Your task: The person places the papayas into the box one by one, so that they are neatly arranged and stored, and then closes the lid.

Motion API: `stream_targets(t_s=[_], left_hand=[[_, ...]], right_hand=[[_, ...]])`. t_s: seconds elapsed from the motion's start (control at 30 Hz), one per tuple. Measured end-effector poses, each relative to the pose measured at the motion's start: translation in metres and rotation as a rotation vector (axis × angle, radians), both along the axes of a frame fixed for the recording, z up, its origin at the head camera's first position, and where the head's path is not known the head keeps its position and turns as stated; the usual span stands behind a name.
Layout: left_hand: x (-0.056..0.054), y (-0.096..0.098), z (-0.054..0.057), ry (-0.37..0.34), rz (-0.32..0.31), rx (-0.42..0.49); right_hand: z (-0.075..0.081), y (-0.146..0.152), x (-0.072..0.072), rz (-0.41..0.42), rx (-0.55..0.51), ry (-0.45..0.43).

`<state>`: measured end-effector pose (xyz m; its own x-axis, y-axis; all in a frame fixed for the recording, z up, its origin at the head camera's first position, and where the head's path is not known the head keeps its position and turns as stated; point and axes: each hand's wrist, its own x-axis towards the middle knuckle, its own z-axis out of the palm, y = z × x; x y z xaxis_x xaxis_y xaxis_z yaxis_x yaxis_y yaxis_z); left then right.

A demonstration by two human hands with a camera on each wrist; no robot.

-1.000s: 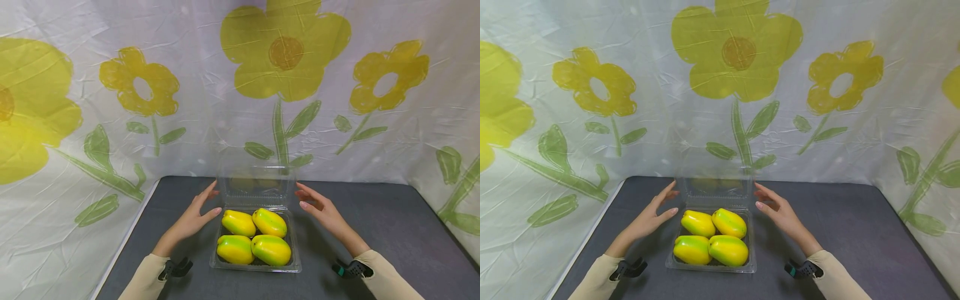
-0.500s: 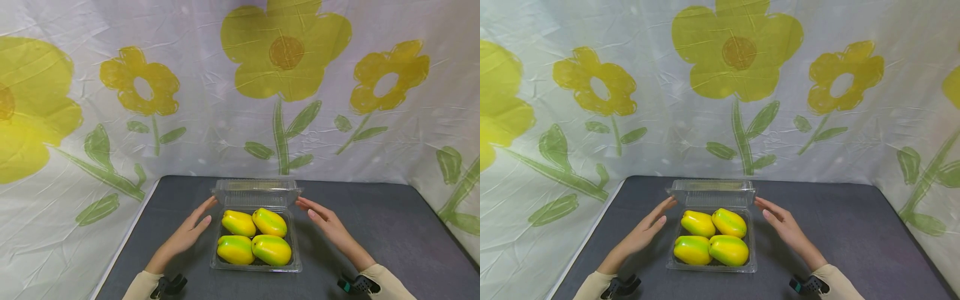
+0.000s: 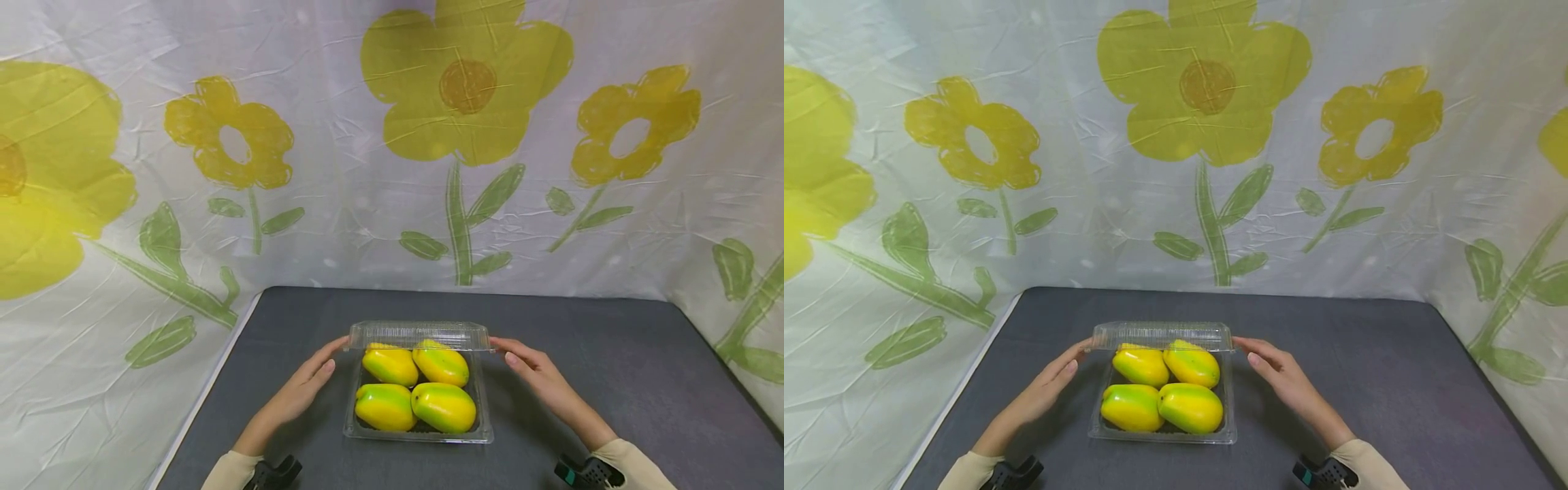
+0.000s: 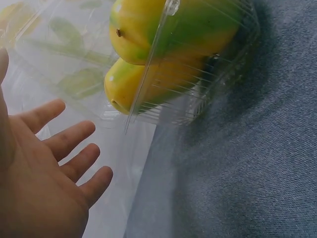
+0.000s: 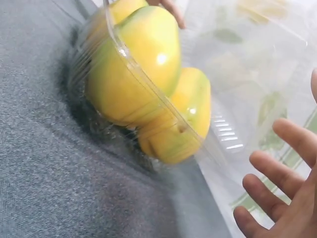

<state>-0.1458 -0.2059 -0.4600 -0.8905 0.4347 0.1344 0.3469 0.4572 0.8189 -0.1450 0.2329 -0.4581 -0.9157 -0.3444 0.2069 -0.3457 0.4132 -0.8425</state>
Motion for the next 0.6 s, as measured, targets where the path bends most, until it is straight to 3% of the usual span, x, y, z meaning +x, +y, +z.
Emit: stream_targets(t_s=[0.27, 0.6], left_hand=[[0.004, -0.002, -0.003, 0.006, -0.003, 0.004], [0.009, -0.002, -0.010, -0.054, -0.022, -0.010]], right_hand=[[-0.005, 0.001, 0.005, 0.015, 0.037, 0.077], [-0.011, 0.002, 0.013, 0.044, 0.110, 0.108]])
